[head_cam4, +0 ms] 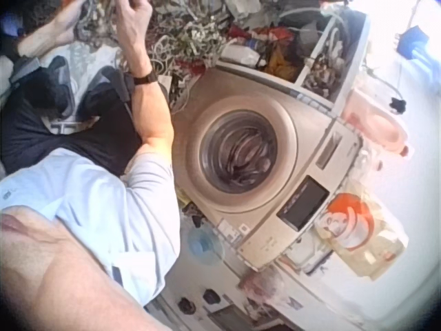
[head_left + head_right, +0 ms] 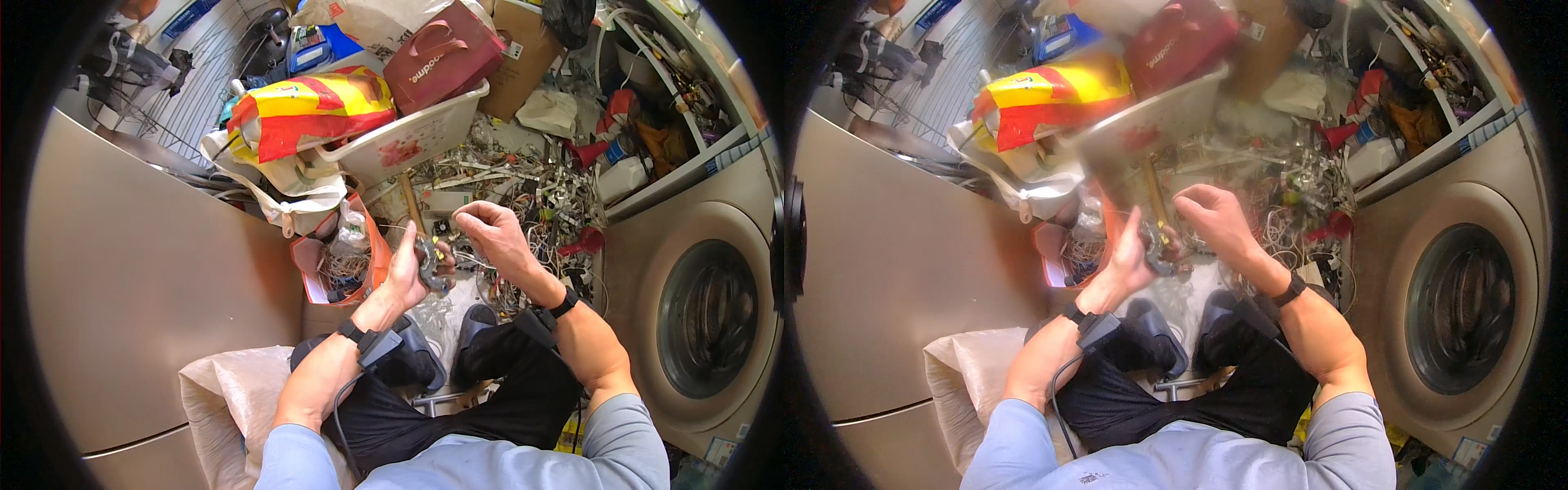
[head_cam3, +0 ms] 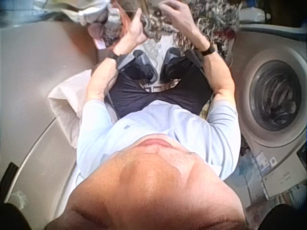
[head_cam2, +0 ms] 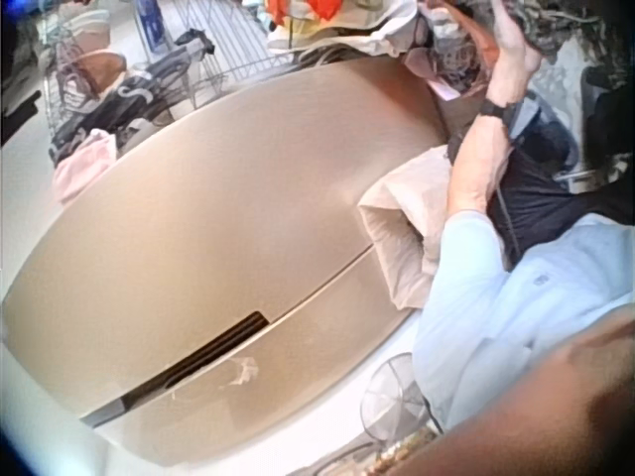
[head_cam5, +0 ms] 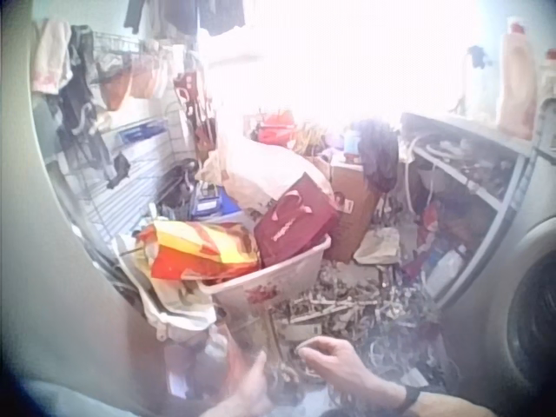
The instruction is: Disassembling electronic components and stripping wires using a hammer and pliers on the floor of a utility area.
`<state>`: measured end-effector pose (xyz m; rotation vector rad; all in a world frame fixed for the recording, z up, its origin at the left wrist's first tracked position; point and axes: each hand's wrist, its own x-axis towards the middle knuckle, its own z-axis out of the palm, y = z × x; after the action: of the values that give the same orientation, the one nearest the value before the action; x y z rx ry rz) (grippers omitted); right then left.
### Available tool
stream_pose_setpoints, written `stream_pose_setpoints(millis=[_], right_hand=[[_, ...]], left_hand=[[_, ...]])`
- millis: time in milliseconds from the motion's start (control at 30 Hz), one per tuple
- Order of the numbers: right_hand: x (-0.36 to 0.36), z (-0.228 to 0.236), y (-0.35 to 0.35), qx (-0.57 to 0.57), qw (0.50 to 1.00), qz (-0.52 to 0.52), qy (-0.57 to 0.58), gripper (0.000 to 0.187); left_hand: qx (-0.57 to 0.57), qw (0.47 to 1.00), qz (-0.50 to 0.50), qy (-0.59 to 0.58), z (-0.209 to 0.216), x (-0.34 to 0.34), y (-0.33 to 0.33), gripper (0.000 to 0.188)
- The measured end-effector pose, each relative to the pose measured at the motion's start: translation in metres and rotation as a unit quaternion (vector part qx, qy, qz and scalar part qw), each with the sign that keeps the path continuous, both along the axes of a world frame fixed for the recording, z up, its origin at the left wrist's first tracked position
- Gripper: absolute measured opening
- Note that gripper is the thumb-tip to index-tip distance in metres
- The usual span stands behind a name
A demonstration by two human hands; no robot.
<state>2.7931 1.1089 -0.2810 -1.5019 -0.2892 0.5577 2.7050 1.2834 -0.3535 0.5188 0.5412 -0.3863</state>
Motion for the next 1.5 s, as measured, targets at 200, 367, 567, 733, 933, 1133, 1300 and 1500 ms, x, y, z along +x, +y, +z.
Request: stream_pose_setpoints(millis=[200, 367, 567, 733, 933, 1133, 1300, 1500], right_hand=[[0.013, 0.008, -0.005, 0.017, 0.999, -0.031, 0.010, 0.017], [0.019, 0.010, -0.014, 0.014, 0.999, -0.042, 0.003, 0.018], [0.020, 0.017, -0.027, 0.036, 0.999, -0.029, 0.016, 0.017], [0.016, 0.015, -0.035, 0.030, 0.999, -0.034, 0.015, 0.018], [0.017, 0.006, -0.034, -0.019, 0.997, -0.008, -0.071, 0.022], [0.050, 0.024, -0.070, 0.024, 0.993, -0.111, -0.002, 0.022], [0.055, 0.012, -0.062, 0.037, 0.986, -0.120, -0.114, 0.029], [-0.001, 0.000, -0.014, -0.094, 0.909, 0.016, -0.406, 0.028]], left_hand=[[0.024, 0.992, -0.013, 0.122, -0.035, 0.004, -0.013, 0.086], [0.001, 0.993, 0.033, 0.110, -0.055, 0.058, 0.003, 0.081], [0.104, 0.982, 0.134, -0.085, 0.010, 0.197, 0.072, 0.075], [0.300, 0.930, 0.159, -0.141, 0.103, 0.282, 0.143, 0.084], [0.390, 0.907, 0.122, -0.100, 0.067, 0.199, 0.128, 0.048], [0.375, 0.919, 0.018, -0.120, 0.075, 0.105, 0.080, 0.029], [0.171, 0.982, -0.023, -0.071, 0.081, 0.045, 0.009, 0.041], [0.045, 0.995, 0.067, -0.052, 0.076, 0.039, -0.064, 0.034]])
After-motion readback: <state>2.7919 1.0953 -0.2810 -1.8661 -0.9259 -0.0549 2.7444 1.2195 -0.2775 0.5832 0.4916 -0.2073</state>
